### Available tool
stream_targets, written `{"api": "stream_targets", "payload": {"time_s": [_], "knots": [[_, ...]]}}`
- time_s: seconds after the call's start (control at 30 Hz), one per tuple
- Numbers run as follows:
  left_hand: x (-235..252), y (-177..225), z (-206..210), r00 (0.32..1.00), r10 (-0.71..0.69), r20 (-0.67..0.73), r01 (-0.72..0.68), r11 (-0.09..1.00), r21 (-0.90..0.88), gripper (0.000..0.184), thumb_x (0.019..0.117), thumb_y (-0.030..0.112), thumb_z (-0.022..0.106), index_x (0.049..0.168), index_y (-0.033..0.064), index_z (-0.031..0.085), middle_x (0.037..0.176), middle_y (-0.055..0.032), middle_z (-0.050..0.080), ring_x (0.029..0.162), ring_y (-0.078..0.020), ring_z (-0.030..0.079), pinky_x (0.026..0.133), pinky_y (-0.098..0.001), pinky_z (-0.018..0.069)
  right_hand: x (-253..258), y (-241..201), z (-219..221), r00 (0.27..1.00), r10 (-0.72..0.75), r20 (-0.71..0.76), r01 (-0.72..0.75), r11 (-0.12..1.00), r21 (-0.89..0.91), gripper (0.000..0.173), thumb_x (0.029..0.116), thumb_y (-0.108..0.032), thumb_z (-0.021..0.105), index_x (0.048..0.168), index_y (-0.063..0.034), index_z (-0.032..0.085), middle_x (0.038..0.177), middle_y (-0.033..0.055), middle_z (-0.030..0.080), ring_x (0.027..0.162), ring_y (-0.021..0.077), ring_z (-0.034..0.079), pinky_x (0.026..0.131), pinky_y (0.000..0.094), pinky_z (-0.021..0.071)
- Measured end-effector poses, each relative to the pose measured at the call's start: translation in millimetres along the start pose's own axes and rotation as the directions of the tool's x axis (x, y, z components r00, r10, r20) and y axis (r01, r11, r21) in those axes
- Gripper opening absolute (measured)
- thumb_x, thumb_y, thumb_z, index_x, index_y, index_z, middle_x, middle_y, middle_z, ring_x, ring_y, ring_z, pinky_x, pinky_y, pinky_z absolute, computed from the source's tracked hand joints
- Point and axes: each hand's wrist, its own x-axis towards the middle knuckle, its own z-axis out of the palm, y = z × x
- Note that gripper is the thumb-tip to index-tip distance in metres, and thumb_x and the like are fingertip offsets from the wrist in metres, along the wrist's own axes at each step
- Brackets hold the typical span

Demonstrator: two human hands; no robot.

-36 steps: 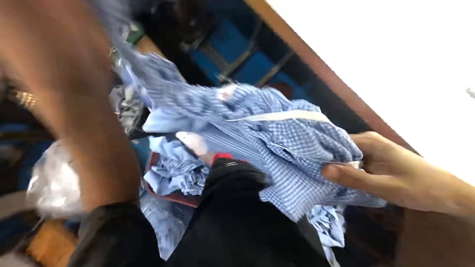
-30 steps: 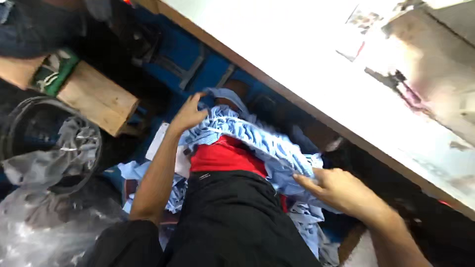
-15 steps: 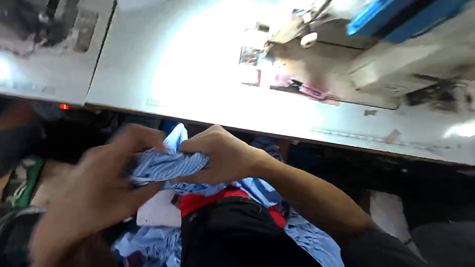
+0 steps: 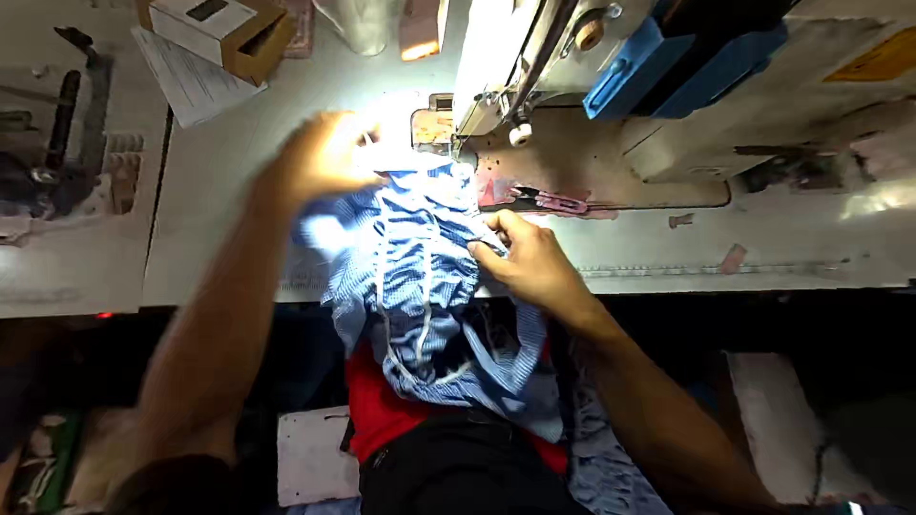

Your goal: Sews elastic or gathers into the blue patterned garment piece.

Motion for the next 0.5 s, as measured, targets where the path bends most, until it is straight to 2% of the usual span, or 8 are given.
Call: {"api": "stream_targets", "payload": {"time_s": [0.03, 0.07, 0.17, 0.2, 0.27, 0.37, 0.4, 0.5], "knots": [[19.5, -2.2, 32.5, 0.997, -0.070, -0.033, 0.072, 0.995, 0.069, 0.040, 0.0872, 0.033, 0.077, 0.116, 0.0061, 0.071, 0.111, -0.0226, 0.068, 0.109, -0.0452, 0.062, 0.090, -0.0692, 0.0469, 9.2, 13.0, 5.8, 0.995, 0.096, -0.014, -0.096, 0.995, -0.013, 0.025, 0.0972, -0.027, 0.068, 0.115, -0.0099, 0.067, 0.080, 0.0085, 0.069, 0.069, 0.0251, 0.067, 0.063, 0.0537, 0.0546], [31.2, 2.4, 61.3, 0.988, -0.110, -0.112, 0.122, 0.987, 0.105, 0.035, 0.0899, 0.033, 0.071, 0.115, 0.0093, 0.073, 0.113, -0.0213, 0.067, 0.115, -0.0468, 0.058, 0.093, -0.0711, 0.0418, 13.5, 19.4, 5.1, 0.988, 0.155, 0.000, -0.155, 0.988, -0.019, 0.026, 0.0968, -0.029, 0.068, 0.115, -0.0103, 0.067, 0.079, 0.0092, 0.069, 0.070, 0.0267, 0.067, 0.065, 0.0561, 0.0544], [35.1, 20.0, 116.5, 0.938, -0.119, -0.325, 0.131, 0.991, 0.016, 0.028, 0.0941, 0.034, 0.059, 0.112, 0.0189, 0.075, 0.110, -0.0064, 0.069, 0.114, -0.0303, 0.059, 0.100, -0.0565, 0.0400, -2.0, 23.9, -11.7, 0.976, 0.206, 0.065, -0.193, 0.967, -0.164, 0.030, 0.0930, -0.040, 0.069, 0.109, -0.0138, 0.067, 0.074, 0.0059, 0.066, 0.067, 0.0251, 0.065, 0.061, 0.0530, 0.0525], [31.8, 22.6, 122.9, 0.929, -0.102, -0.356, 0.095, 0.995, -0.037, 0.027, 0.0944, 0.032, 0.058, 0.109, 0.0188, 0.076, 0.105, -0.0044, 0.070, 0.112, -0.0273, 0.060, 0.100, -0.0538, 0.0388, -11.6, 21.0, -17.9, 0.981, 0.192, 0.022, -0.180, 0.950, -0.256, 0.038, 0.0906, -0.043, 0.071, 0.115, -0.0140, 0.068, 0.081, 0.0083, 0.068, 0.074, 0.0293, 0.067, 0.064, 0.0568, 0.0534], [34.6, 25.2, 123.3, 0.927, -0.120, -0.354, 0.090, 0.991, -0.101, 0.026, 0.0959, 0.033, 0.058, 0.104, 0.0183, 0.078, 0.097, -0.0032, 0.072, 0.106, -0.0257, 0.063, 0.099, -0.0538, 0.0396, -15.8, 3.4, -21.1, 0.992, 0.082, -0.097, -0.109, 0.938, -0.329, 0.052, 0.0891, -0.038, 0.074, 0.131, -0.0079, 0.065, 0.111, 0.0165, 0.068, 0.101, 0.0377, 0.065, 0.081, 0.0594, 0.0530], [40.6, 33.0, 118.2, 0.932, -0.248, -0.264, 0.198, 0.959, -0.201, 0.022, 0.0895, 0.036, 0.066, 0.100, 0.0203, 0.076, 0.086, 0.0009, 0.071, 0.092, -0.0184, 0.064, 0.099, -0.0517, 0.0364, 10.9, -9.2, 23.7, 0.948, -0.211, -0.237, 0.147, 0.954, -0.263, 0.025, 0.0988, -0.017, 0.062, 0.118, -0.0074, 0.074, 0.115, 0.0108, 0.071, 0.107, 0.0271, 0.066, 0.091, 0.0414, 0.0549], [42.9, 34.0, 116.2, 0.929, -0.279, -0.242, 0.223, 0.947, -0.233, 0.021, 0.0862, 0.034, 0.069, 0.103, 0.0224, 0.074, 0.087, 0.0036, 0.070, 0.089, -0.0149, 0.064, 0.100, -0.0515, 0.0365, 22.6, -3.1, 40.6, 0.936, -0.255, -0.242, 0.185, 0.942, -0.279, 0.027, 0.1009, -0.012, 0.057, 0.122, -0.0051, 0.073, 0.123, 0.0126, 0.070, 0.112, 0.0294, 0.065, 0.096, 0.0416, 0.0526], [44.2, 28.3, 114.8, 0.923, -0.268, -0.275, 0.193, 0.943, -0.271, 0.017, 0.0857, 0.029, 0.068, 0.100, 0.0241, 0.074, 0.084, 0.0064, 0.068, 0.088, -0.0127, 0.061, 0.098, -0.0485, 0.0366, 46.8, 12.5, 54.6, 0.930, -0.274, -0.246, 0.175, 0.917, -0.360, 0.036, 0.1032, -0.010, 0.051, 0.135, -0.0004, 0.065, 0.140, 0.0150, 0.063, 0.115, 0.0328, 0.062, 0.097, 0.0423, 0.0500]]}}
